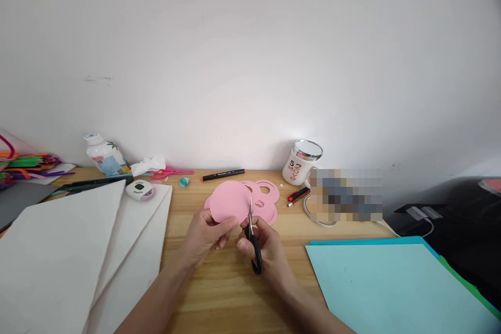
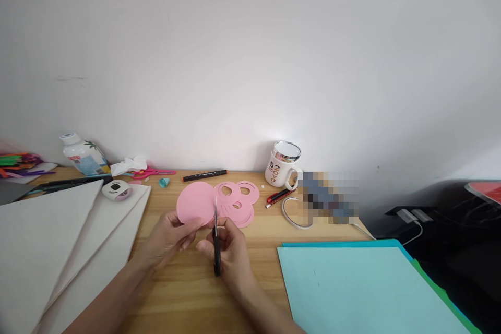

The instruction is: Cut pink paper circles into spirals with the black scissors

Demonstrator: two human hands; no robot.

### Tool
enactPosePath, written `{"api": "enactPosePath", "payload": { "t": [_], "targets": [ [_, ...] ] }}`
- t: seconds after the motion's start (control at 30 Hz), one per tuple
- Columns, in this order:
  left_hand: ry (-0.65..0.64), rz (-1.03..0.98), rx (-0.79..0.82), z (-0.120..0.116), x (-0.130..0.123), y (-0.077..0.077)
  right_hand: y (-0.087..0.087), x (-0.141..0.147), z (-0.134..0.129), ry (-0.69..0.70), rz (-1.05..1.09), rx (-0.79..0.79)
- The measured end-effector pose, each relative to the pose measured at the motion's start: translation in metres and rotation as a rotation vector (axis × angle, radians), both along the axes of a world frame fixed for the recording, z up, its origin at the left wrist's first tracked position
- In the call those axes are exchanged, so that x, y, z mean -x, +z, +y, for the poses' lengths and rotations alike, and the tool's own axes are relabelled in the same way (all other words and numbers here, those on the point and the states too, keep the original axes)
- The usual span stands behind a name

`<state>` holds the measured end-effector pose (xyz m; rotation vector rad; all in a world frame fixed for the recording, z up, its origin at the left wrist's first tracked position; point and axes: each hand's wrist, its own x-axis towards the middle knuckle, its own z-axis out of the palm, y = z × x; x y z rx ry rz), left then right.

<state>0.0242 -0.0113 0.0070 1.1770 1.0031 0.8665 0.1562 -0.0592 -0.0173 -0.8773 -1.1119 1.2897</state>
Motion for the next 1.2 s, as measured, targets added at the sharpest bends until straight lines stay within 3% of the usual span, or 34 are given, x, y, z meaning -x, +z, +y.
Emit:
{"api": "enactPosePath", "payload": {
  "t": [1.03, 1.2],
  "targets": [
    [0.009, -0.134, 0.061, 0.0, 0.0003, 0.0015, -0.0068, 0.006, -0.0028, 0.002, -0.016, 0.138],
    [0.002, -0.068, 0.031, -0.0012, -0.0009, 0.0024, -0.0029, 0.0036, -0.0014, -0.013, 0.014, 0.048]
  ]
}}
